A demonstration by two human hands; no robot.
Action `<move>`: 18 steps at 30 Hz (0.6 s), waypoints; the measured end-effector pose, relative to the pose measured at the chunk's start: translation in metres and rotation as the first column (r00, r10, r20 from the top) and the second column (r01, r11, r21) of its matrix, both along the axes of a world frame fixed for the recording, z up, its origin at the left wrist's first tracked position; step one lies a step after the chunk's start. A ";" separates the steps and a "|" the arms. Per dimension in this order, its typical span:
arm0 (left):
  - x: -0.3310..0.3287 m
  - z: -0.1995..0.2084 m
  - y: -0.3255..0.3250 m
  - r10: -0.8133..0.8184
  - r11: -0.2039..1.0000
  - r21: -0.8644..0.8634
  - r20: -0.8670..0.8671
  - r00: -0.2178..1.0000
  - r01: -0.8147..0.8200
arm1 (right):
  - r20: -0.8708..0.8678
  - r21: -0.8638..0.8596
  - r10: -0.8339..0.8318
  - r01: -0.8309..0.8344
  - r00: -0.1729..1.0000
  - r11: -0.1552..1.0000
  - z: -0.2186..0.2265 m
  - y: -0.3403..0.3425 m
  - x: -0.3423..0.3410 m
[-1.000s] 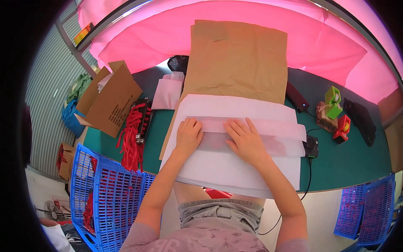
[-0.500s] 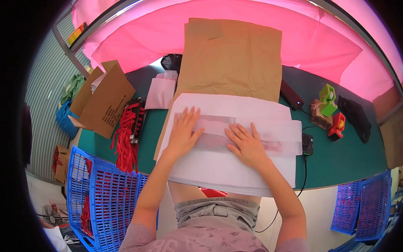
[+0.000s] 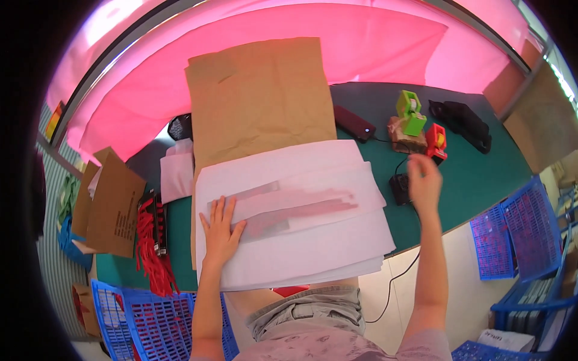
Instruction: Wrapping decorative items in protective sheets and placing them into bags.
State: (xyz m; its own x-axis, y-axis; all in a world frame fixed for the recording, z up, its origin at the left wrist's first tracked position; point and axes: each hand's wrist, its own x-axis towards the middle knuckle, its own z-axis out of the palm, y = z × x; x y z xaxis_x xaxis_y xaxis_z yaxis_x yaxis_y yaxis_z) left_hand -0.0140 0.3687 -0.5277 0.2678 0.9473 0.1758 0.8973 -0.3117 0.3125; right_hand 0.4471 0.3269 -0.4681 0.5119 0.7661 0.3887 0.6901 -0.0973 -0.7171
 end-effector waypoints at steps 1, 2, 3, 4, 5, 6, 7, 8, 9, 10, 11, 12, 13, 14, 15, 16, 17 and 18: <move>0.000 0.001 -0.001 -0.016 1.000 0.003 0.001 1.000 0.016 | -0.241 0.026 -0.090 0.099 0.966 0.995 0.010 -0.001 0.027; 0.001 0.002 0.000 -0.015 1.000 0.000 0.004 1.000 0.015 | -0.468 0.034 -0.158 0.197 0.869 0.980 0.019 -0.001 0.057; 0.003 0.003 0.001 -0.016 1.000 -0.003 0.011 1.000 0.016 | -0.464 0.040 -0.168 0.211 0.870 0.977 0.018 -0.003 0.089; 0.005 0.004 0.001 -0.015 1.000 -0.006 0.018 1.000 0.016 | -0.474 -0.007 -0.229 0.256 0.850 0.967 0.009 -0.003 0.120; 0.008 0.005 0.002 -0.018 1.000 -0.011 0.022 1.000 0.018 | -0.482 -0.057 -0.291 0.302 0.826 0.951 0.002 -0.004 0.141; 0.008 0.004 0.002 -0.025 1.000 -0.008 0.024 0.999 0.025 | -0.481 -0.052 -0.295 0.309 0.825 0.950 -0.002 0.000 0.150; 0.009 0.004 0.003 -0.023 1.000 -0.010 0.030 0.999 0.023 | -0.517 -0.081 -0.294 0.297 0.803 0.952 -0.005 0.003 0.159; 0.007 0.004 0.002 -0.017 1.000 -0.014 0.033 0.999 0.017 | -0.554 -0.110 -0.291 0.278 0.780 0.954 -0.008 0.008 0.165; 0.007 0.005 0.001 -0.012 1.000 -0.017 0.036 0.999 0.012 | -0.590 -0.138 -0.289 0.258 0.754 0.956 -0.011 0.011 0.171; 0.007 0.005 0.001 -0.008 1.000 -0.020 0.039 0.999 0.009 | -0.624 -0.164 -0.288 0.239 0.726 0.957 -0.013 0.014 0.177; 0.006 0.004 0.001 -0.009 1.000 -0.018 0.036 0.999 0.009 | -0.658 -0.191 -0.286 0.212 0.696 0.958 -0.016 0.018 0.179; 0.005 0.003 0.000 -0.006 1.000 -0.018 0.035 0.999 0.007 | -0.691 -0.217 -0.285 0.185 0.665 0.958 -0.018 0.022 0.182; 0.004 0.002 0.000 -0.005 1.000 -0.019 0.034 0.999 0.006 | -0.721 -0.241 -0.285 0.158 0.632 0.958 -0.020 0.024 0.184; 0.004 0.002 0.001 -0.004 1.000 -0.019 0.033 0.999 0.005 | -0.749 -0.263 -0.288 0.130 0.597 0.956 -0.021 0.026 0.187; 0.005 0.001 0.002 -0.004 1.000 -0.020 0.032 0.999 0.005 | -0.775 -0.285 -0.291 0.102 0.561 0.953 -0.023 0.026 0.191; 0.005 0.001 0.001 -0.004 1.000 -0.022 0.029 1.000 0.004 | -0.776 -0.287 -0.293 0.100 0.558 0.953 -0.024 0.026 0.189; 0.005 0.001 0.001 -0.003 1.000 -0.021 0.030 1.000 0.004 | -0.783 -0.276 -0.289 0.109 0.551 0.955 -0.025 0.025 0.190; 0.005 0.001 0.002 -0.003 1.000 -0.019 0.031 1.000 0.004 | -0.788 -0.265 -0.286 0.120 0.544 0.957 -0.025 0.028 0.193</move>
State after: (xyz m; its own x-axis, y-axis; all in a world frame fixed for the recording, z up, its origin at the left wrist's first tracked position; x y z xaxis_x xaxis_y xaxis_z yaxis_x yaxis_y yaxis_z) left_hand -0.0090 0.3704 -0.5263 0.2655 0.9497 0.1661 0.8861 -0.3083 0.3461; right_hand 0.6401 0.3545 -0.4927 0.6931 0.6058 -0.3907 -0.2314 -0.3264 -0.9165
